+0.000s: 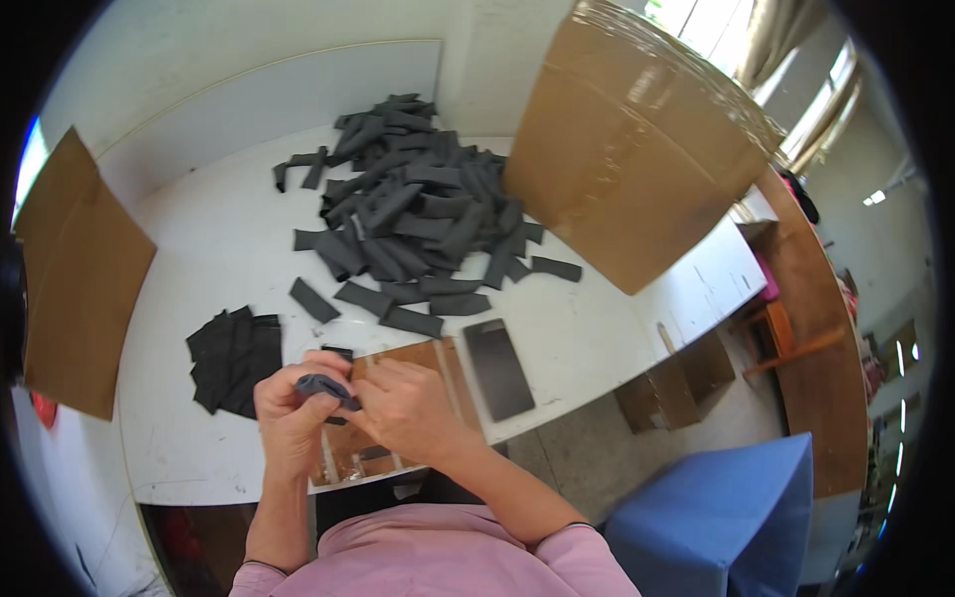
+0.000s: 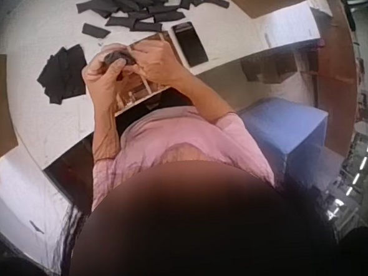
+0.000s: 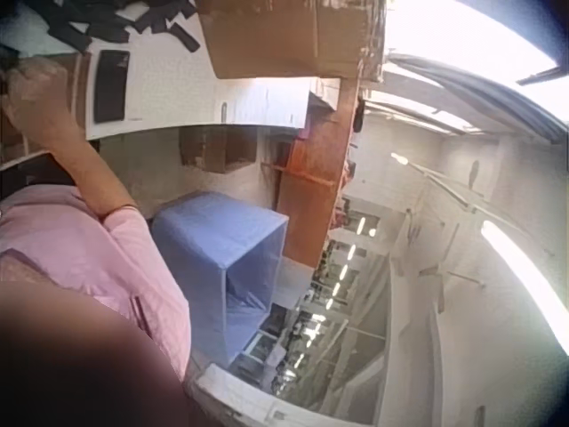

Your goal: Manually inspecting and trimming small foam or rubber components on a production line workbench.

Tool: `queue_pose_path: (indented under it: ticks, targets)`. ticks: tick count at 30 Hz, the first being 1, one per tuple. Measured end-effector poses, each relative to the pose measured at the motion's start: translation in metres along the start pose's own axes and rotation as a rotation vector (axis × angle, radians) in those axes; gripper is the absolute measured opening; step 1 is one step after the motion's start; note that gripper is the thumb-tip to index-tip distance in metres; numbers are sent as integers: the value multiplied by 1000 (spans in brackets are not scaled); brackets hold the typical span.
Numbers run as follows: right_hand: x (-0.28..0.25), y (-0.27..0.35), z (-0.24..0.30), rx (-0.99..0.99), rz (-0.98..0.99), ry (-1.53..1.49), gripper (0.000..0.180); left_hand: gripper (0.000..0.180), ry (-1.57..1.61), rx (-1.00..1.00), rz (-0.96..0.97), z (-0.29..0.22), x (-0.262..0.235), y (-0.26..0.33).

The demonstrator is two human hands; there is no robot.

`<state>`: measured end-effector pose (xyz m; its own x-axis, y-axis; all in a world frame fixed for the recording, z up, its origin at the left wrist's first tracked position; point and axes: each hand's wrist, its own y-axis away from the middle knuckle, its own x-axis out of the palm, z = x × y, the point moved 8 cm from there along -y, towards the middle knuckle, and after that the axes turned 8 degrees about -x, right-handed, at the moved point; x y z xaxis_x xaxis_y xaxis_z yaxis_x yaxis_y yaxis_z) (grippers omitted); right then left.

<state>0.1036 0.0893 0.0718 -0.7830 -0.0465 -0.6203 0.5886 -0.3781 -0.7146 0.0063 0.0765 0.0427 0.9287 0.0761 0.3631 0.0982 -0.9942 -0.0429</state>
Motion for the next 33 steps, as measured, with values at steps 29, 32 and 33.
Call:
queue_pose_path:
  ticks: [29,32,33]
  targets:
    - [11,4,-8,75,94,-13,22,14,403,174,-149,-8,-30,9]
    - [24,12,-12,85,93,9,24,13,405,86,-135,9,-33,10]
    - [26,15,-15,100,59,-3,26,13,381,52,-138,13,-32,9]
